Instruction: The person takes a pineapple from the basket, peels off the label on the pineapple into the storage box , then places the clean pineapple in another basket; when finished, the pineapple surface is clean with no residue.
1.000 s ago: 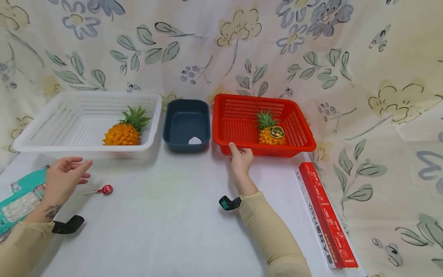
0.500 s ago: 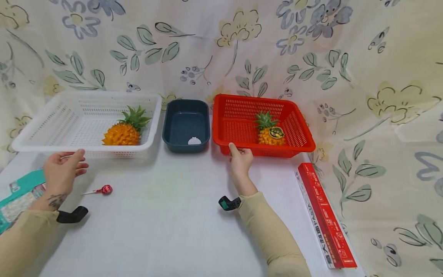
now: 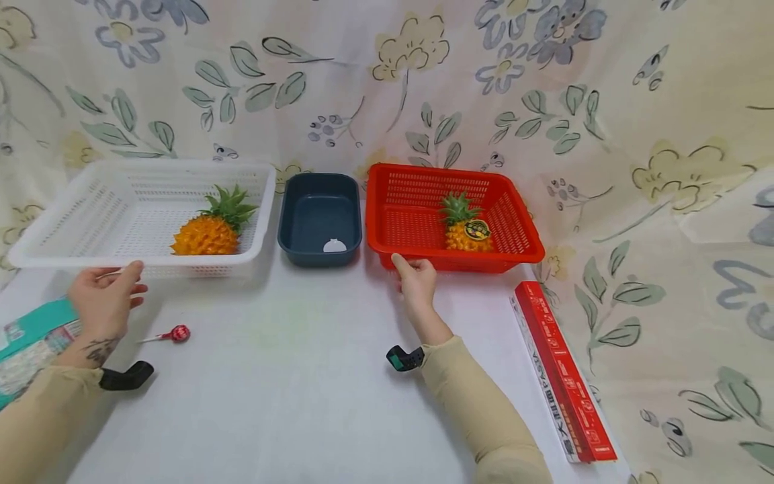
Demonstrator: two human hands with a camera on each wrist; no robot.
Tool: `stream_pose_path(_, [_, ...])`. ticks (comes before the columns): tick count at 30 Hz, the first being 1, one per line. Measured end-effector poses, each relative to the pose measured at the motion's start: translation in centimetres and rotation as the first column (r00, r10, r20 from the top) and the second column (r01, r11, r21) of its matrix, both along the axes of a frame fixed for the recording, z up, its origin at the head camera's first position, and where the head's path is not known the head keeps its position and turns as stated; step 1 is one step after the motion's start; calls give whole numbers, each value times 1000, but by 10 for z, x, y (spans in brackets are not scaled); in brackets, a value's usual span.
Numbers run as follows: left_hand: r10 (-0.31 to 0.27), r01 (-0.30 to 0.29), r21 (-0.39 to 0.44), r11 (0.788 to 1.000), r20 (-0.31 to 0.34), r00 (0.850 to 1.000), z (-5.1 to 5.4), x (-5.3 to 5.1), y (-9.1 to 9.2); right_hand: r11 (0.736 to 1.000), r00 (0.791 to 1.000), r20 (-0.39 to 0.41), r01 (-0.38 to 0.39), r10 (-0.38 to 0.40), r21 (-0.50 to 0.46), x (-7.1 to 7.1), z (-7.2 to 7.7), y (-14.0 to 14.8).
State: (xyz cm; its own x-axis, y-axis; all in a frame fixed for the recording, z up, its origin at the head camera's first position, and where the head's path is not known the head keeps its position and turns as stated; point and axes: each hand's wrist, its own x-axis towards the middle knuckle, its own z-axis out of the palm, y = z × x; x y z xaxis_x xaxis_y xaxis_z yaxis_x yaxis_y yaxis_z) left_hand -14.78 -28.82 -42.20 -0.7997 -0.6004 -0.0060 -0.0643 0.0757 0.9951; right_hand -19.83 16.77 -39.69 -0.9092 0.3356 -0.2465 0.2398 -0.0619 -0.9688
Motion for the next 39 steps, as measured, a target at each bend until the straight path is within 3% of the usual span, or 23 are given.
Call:
stream_pose_path(2, [1,-1,-30,1000,-6,1000,-3,-1,-3,984,987,67,-154,149,90,2,5,3])
stream_pose_path(4, [0,-1,-45,999,-17,1000,-5,-2,-4,935,951,89,-308,297,174,4,13,5])
stream_pose_path(6, [5,-6,-32,999,-25,1000,-3,-1,-3,875,909,64,-414,412,250,4,24,6])
stream_pose_path(8, [12,-13,-39,999,-28,1000,-2,-1,-2,830,872,3,-467,489,304,2,39,7])
stream_pose_path(10, [17,-17,-55,998,-18,1000,-2,-1,-1,803,840,-74,-484,538,347,-1,58,9])
stream_pose_path(13, [12,-13,-36,999,-19,1000,-1,0,0,805,816,-188,-450,546,387,-10,90,14])
stream_pose_path(16, [8,-8,15,1000,-18,1000,3,2,1,825,830,-249,-366,499,431,-23,122,21])
stream_pose_path(20, [17,-17,74,997,-1,1000,9,7,5,835,879,-241,-258,412,487,-44,157,33])
stream_pose_path(24, [25,-26,110,994,4,1000,15,9,9,847,926,-201,-183,319,499,-66,180,47])
stream_pose_path(26, [30,-30,119,992,-6,1000,14,8,9,868,949,-185,-139,254,476,-77,185,55])
stream_pose_path(31, [18,-17,46,999,-37,999,-2,2,0,928,987,-144,-18,76,371,-100,176,82])
stream_pose_path(36, [0,0,-14,1000,-36,999,-16,-5,-9,952,999,-30,37,-30,305,-104,147,109])
stream_pose_path(39, [2,-2,-12,1000,-19,1000,-14,-5,-7,972,993,-95,83,-64,220,-104,127,119])
